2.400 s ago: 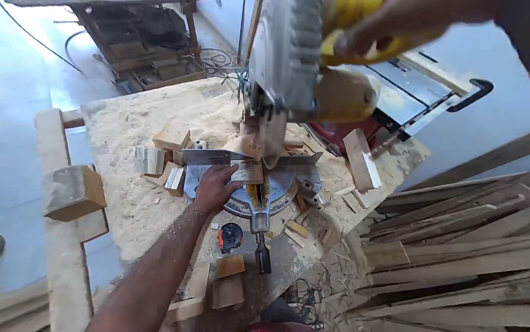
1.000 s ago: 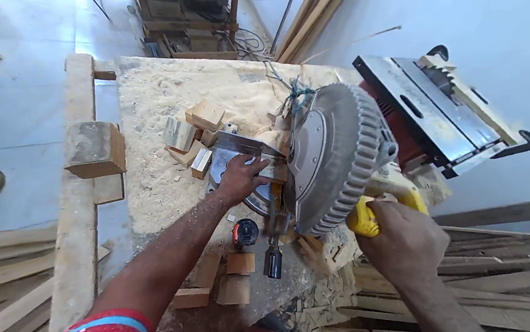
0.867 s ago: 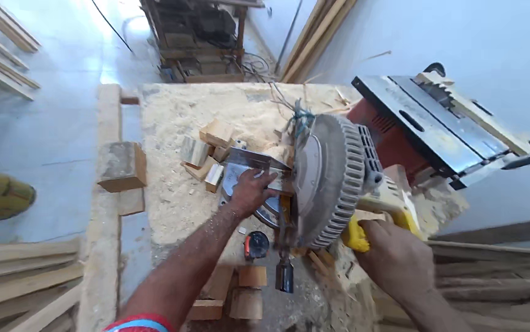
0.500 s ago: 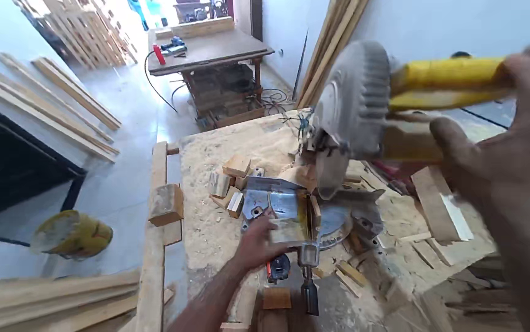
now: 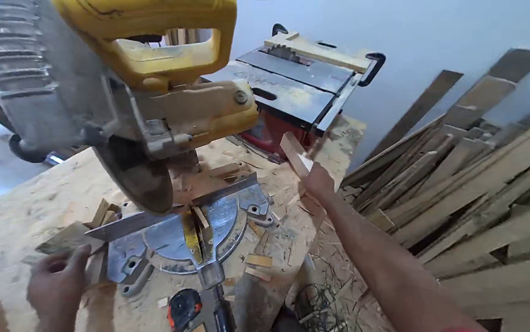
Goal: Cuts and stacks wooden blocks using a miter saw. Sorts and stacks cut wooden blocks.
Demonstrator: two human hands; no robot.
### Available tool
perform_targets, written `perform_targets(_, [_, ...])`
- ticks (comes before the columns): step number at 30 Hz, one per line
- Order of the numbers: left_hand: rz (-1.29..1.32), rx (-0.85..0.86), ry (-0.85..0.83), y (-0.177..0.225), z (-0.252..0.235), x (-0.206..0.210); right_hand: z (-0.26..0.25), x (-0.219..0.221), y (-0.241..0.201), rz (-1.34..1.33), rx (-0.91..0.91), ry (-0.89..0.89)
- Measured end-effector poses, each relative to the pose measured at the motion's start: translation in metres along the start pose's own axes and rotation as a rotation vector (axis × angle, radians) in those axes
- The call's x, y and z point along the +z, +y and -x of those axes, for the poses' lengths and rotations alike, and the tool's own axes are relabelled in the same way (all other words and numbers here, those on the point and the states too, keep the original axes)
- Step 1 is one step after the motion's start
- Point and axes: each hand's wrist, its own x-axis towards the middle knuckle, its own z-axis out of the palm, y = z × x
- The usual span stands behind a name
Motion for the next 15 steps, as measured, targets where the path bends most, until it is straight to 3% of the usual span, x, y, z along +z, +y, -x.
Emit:
perform_targets(3, [0.033,0.122,-0.104,-0.017,0.015,-0.014,-0.005,-0.020,0.025,-0.093,-0.086,-0.056])
perform_targets(6, [0.073,0.147,-0.001,-0.021,0.055,-0.032,0.054,-0.071,0.052,-0.201,-0.213,-0.125])
perform_targets(8, [0.071,0.116,0.047,-0.016,0.099,-0.035,0.101,-0.091,0.081,-0.343,-0.285,-0.280])
perform_targets(10, [0.117,0.107,-0.026,-0.010,0.140,-0.027,0.134,-0.086,0.091,-0.473,-0.281,-0.506])
perform_targets(12, [0.241,0.193,-0.205,-0.006,0.163,-0.006,0.156,-0.063,0.064,-0.555,-0.290,-0.706])
perform_targets(15, [0.212,0.412,-0.372,0.010,0.151,0.021,0.165,-0.019,-0.019,-0.600,-0.428,-0.938])
